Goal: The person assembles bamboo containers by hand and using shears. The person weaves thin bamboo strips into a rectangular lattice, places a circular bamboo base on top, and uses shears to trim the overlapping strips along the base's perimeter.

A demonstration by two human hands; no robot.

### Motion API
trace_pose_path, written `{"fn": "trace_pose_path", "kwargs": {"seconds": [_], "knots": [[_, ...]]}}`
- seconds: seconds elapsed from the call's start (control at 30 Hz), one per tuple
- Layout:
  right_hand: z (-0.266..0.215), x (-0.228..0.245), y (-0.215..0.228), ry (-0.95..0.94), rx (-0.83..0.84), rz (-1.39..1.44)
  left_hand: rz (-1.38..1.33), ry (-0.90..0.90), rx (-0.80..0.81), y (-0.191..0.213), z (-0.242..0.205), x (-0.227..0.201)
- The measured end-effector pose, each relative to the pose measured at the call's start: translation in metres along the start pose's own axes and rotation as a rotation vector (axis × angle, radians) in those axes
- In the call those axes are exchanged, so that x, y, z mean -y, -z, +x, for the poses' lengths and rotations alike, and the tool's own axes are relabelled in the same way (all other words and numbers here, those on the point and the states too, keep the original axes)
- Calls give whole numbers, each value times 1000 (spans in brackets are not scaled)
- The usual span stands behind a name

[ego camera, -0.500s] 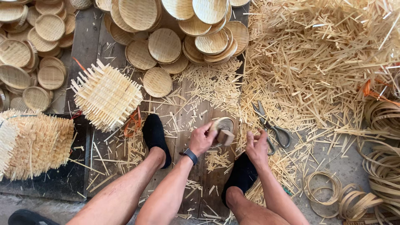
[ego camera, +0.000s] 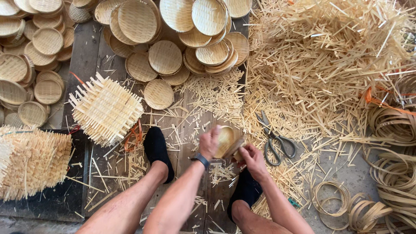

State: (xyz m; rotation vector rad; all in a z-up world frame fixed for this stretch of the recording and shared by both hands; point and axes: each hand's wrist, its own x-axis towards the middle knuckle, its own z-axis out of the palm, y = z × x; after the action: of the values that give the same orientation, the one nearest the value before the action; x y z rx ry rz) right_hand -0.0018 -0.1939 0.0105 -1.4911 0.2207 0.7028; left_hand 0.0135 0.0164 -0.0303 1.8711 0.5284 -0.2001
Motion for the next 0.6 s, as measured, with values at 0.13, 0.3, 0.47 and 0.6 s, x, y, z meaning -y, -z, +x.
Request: {"fn": "trace_pose_path", "kwargs": {"seconds": [0.13, 0.3, 0.47, 0.6], "knots": [[-7, -14, 24, 56, 26, 289, 452, -21, 165, 37, 51, 15], [-10, -29, 30, -22, -52, 232, 213, -204, -251, 80, 131, -104], [-10, -36, 23, -100, -72, 199, -444, -504, -311, 138, 130, -248], [-8, -27, 13, -103, -53, 204, -278, -299, -29, 115, 90, -223]]}}
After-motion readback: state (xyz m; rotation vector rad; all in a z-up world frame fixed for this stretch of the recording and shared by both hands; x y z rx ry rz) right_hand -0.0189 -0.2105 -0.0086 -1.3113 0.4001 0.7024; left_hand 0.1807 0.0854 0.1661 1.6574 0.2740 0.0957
